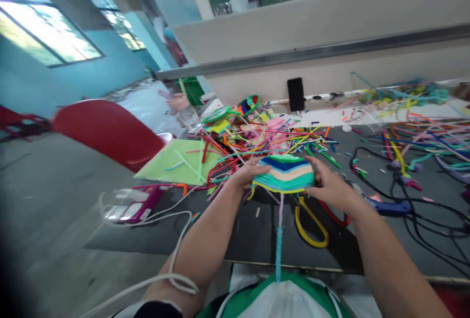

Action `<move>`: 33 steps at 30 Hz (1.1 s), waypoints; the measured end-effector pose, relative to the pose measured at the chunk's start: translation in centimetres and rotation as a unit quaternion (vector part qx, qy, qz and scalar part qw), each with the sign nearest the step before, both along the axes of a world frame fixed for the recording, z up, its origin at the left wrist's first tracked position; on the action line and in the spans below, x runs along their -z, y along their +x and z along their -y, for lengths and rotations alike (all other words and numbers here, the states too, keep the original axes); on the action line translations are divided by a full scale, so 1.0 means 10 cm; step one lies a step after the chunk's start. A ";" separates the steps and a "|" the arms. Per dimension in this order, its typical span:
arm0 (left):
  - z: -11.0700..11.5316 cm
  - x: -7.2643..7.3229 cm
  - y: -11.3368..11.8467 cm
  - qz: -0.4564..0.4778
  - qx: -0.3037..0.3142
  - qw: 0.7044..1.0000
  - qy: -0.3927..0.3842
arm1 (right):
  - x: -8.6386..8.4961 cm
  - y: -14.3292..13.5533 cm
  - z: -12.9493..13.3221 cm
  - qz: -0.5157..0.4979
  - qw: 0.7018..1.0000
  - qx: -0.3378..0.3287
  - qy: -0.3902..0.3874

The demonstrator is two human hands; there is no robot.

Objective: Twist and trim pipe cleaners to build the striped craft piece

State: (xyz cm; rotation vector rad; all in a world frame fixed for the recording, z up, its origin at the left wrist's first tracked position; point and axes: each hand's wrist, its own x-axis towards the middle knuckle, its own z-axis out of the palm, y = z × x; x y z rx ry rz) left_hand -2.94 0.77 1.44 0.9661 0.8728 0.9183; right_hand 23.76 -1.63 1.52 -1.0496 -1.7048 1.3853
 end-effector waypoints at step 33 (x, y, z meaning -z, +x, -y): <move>-0.16 0.15 -0.01 -0.143 -0.070 0.984 0.080 | 0.10 -0.11 -0.51 -0.246 0.939 0.150 -0.185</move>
